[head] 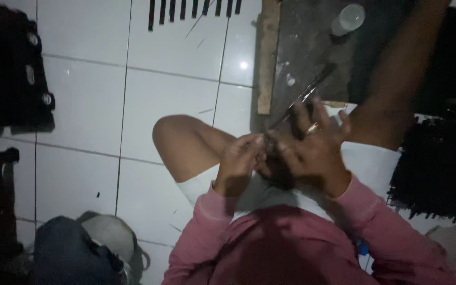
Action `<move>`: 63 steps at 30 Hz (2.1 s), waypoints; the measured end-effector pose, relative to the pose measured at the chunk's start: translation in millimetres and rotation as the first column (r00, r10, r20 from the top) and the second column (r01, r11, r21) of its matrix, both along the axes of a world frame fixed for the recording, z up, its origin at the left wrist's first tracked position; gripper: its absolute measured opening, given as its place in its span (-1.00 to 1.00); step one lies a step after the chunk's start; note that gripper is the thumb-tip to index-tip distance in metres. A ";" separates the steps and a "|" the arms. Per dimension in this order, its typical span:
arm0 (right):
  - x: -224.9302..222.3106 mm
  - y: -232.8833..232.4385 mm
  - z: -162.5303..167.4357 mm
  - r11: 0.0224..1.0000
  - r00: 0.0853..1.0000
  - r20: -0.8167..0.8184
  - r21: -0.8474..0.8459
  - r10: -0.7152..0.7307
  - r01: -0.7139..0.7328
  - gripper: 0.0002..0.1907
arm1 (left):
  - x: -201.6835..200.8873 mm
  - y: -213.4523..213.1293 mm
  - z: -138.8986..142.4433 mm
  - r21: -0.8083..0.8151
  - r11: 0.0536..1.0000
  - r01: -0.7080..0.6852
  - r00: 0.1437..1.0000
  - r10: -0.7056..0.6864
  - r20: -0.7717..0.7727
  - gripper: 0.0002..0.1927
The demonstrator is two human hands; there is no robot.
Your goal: The person sits on the floor and repeatedly rubs a white substance from a small cup onto long metal rods using a cloth. The person handles the rods one at a time, polishing them on a wooden board and placing them in a row on the floor.
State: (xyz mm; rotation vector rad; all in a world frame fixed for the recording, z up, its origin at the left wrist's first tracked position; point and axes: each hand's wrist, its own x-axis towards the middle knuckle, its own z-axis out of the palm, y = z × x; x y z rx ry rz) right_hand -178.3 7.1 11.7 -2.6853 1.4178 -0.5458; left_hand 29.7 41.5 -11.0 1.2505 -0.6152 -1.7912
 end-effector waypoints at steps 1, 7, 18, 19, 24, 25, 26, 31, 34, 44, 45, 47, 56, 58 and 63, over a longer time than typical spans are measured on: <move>-2.1 1.6 0.3 0.998 0.999 -0.010 0.049 -0.036 0.037 -0.65 | 0.3 0.4 1.2 0.056 0.998 0.008 1.000 -0.008 -0.008 -0.69; -1.0 7.8 -2.0 0.992 0.994 -0.100 -0.109 0.046 -0.057 -0.62 | 0.9 0.8 4.0 0.047 0.999 -0.019 0.996 0.024 -0.092 -0.67; -3.7 5.0 -5.8 0.997 0.998 -0.061 -0.081 -0.002 -0.003 -0.67 | -5.9 -0.4 6.4 -0.030 0.998 -0.053 0.996 0.055 0.071 -0.76; -8.7 -1.5 -8.9 0.992 0.996 -0.094 -0.126 0.000 -0.012 -0.64 | -5.8 -0.9 7.1 0.036 0.997 -0.061 0.994 0.057 0.096 -0.78; -50.8 -48.2 -13.3 0.983 0.953 -0.257 -0.129 -0.162 0.132 -0.58 | -2.1 -2.1 3.7 0.029 0.997 -0.075 0.997 0.076 -0.013 -0.78; -57.2 -56.7 -12.6 0.984 0.977 -0.114 -0.037 -0.180 0.177 -0.60 | -1.5 -2.1 1.3 0.043 0.997 -0.071 0.997 0.071 -0.005 -0.78; -65.3 -64.5 -8.7 0.977 0.978 0.030 0.061 -0.208 0.205 -0.63 | -1.2 -1.9 -1.2 0.034 0.997 -0.071 0.997 0.071 -0.007 -0.78; -68.1 -83.4 10.3 0.940 0.923 -0.178 -0.041 -0.341 0.339 -0.69 | 11.5 -10.7 -11.7 0.008 0.998 -0.064 0.994 0.065 -0.086 -0.79; -60.3 -84.6 20.6 0.934 0.930 -0.090 -0.012 -0.356 0.357 -0.69 | 48.4 -28.4 -13.0 -0.047 0.990 -0.133 0.955 0.116 -0.273 -0.78; -72.1 -90.3 -9.5 0.885 0.873 0.176 0.196 -0.456 0.423 -0.60 | 217.1 -217.6 -67.5 -0.171 0.788 -0.592 0.805 0.589 -0.074 -0.74; -75.3 -89.0 -16.4 0.884 0.877 0.146 0.182 -0.457 0.431 -0.59 | 229.9 -244.4 -81.4 -0.143 0.754 -0.641 0.768 0.630 -0.114 -0.73; -81.8 -87.5 -27.6 0.886 0.885 0.096 0.151 -0.455 0.439 -0.59 | 257.7 -296.5 -105.8 -0.159 0.745 -0.647 0.762 0.632 -0.140 -0.74; -95.1 -104.3 -49.2 0.884 0.886 0.004 0.084 -0.463 0.461 -0.57 | 292.3 -349.4 -185.4 0.107 0.709 -0.697 0.716 0.682 0.150 -0.90; -99.0 -99.3 -48.3 0.882 0.885 -0.004 0.073 -0.466 0.465 -0.57 | 293.8 -351.4 -187.4 0.156 0.673 -0.723 0.679 0.652 0.336 -0.94; -107.3 -95.5 -47.4 0.890 0.891 -0.011 0.028 -0.454 0.454 -0.56 | 269.0 -334.0 -171.3 -0.202 0.825 -0.527 0.426 0.463 0.777 -0.82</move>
